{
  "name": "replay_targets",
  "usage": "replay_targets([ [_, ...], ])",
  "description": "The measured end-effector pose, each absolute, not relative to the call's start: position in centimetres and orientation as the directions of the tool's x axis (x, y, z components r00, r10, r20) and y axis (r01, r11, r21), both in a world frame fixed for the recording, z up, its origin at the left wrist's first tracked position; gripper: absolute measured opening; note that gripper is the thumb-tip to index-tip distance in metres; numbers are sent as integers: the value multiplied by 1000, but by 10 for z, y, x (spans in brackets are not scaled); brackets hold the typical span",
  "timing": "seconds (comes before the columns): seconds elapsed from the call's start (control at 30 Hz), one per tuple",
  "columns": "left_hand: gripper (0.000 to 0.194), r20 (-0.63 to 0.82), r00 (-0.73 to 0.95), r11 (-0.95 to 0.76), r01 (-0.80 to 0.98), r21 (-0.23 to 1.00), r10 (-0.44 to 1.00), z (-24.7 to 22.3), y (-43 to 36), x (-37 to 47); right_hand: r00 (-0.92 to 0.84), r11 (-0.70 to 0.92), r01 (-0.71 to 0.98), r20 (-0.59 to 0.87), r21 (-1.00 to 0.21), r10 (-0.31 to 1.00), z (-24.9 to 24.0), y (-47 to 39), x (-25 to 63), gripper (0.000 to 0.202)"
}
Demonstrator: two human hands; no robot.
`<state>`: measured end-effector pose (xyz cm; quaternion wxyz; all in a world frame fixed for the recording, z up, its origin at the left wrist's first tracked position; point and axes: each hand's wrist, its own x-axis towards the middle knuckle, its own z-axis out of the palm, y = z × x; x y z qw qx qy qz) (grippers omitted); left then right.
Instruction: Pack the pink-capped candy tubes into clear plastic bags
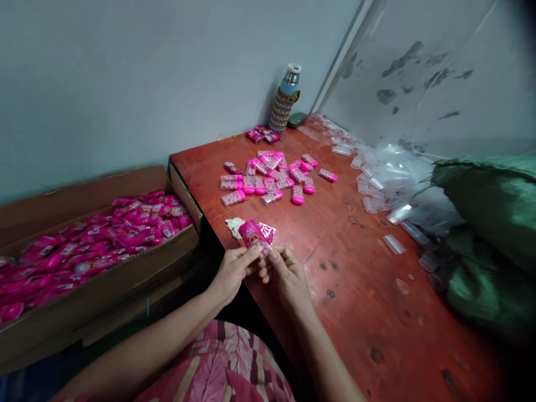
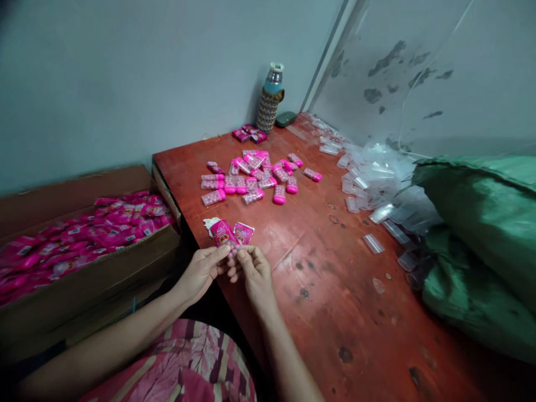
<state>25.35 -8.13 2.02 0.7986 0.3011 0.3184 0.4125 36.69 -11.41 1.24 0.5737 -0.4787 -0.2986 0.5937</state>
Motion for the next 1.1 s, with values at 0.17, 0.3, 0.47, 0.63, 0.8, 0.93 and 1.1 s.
replay_targets([
  [0.17, 23, -261, 372, 410, -407, 816, 891, 20, -77, 232, 53, -180, -358, -212, -916, 976, 13, -96, 348, 19],
  [0.3, 22, -274, 312, 385, -386, 838, 910, 20, -74, 214, -35, -211, -383, -214, -900, 976, 13, -84, 338, 20],
  [0.47, 22, -269, 306, 376, -382, 844, 913, 18, -75, 211, -80, -246, -401, -234, -882, 969, 10, -76, 335, 19],
  [0.63, 22, -271, 176, 322, -438, 839, 946, 26, -66, 201, -57, -240, -402, -237, -884, 970, 13, -77, 331, 19],
  [0.8, 53, -112, -203, -4, -498, 867, 973, 34, -37, 168, 86, -187, -339, -229, -922, 970, 17, -88, 355, 19],
  [0.93, 41, 170, 0, -170, 83, 982, 985, 20, -33, 190, 195, -205, -296, -269, -933, 943, 10, -98, 383, 20],
  [1.1, 36, 430, 495, -656, 586, 475, 755, -6, -41, 249, 225, -221, -246, -277, -944, 934, 4, -105, 395, 21],
])
